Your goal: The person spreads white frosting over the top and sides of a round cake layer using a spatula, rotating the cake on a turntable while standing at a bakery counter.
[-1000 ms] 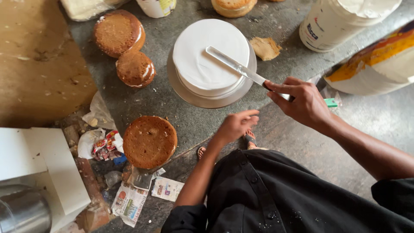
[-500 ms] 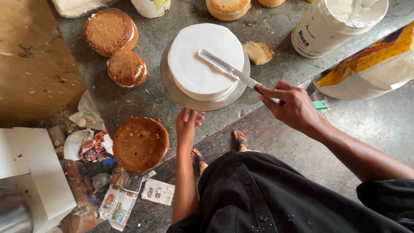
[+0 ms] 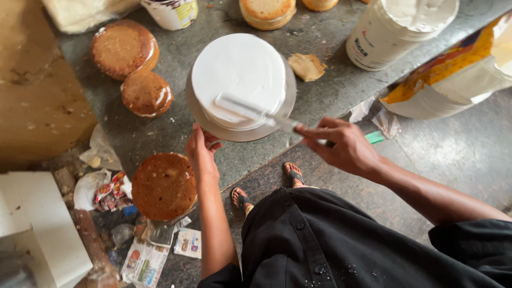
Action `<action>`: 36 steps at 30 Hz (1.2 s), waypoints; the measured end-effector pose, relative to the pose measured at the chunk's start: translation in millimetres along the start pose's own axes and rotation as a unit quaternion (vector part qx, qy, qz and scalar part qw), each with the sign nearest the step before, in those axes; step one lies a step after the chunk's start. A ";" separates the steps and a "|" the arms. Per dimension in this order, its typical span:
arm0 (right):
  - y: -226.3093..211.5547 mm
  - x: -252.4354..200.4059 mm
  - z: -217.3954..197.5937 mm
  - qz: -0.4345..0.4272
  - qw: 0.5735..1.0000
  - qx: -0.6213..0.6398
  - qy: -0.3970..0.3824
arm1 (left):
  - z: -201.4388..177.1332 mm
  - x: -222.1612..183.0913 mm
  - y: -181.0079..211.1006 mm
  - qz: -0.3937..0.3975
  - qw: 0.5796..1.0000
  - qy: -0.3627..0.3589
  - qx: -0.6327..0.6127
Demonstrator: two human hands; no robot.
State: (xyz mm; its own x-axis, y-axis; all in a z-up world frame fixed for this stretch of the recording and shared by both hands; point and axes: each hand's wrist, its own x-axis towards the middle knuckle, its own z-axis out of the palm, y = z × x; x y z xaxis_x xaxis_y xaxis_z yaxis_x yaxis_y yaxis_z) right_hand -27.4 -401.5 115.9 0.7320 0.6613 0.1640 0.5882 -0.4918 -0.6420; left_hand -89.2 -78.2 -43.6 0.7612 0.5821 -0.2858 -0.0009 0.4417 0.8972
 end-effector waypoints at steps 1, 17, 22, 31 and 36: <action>2.7 0.7 -0.6 0.004 1.000 -0.002 0.005 | -4.3 1.5 -2.9 -0.002 1.000 -0.006 0.001; 257.4 -2.3 -105.6 0.191 0.890 -0.286 0.300 | 54.3 -43.3 -7.6 -0.035 0.962 -0.268 0.034; 223.8 -39.4 -110.9 0.256 0.905 -0.261 0.220 | 54.0 -38.8 -7.5 -0.033 0.962 -0.270 0.031; 125.8 -108.4 -126.6 0.338 0.907 -0.215 0.128 | 52.9 -37.0 -14.1 -0.005 0.960 -0.279 0.013; 101.5 -104.6 -135.9 0.371 0.890 -0.215 0.153 | 55.8 -40.2 -12.9 0.003 0.959 -0.284 0.011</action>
State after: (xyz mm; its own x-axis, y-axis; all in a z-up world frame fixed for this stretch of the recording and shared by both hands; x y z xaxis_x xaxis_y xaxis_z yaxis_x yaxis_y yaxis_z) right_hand 2.5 -597.5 135.4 0.9946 -0.0892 0.0533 -0.0673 -0.9437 -0.3240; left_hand -83.6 -145.4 -24.9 0.9917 0.1156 -0.0568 0.0029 0.4214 0.9069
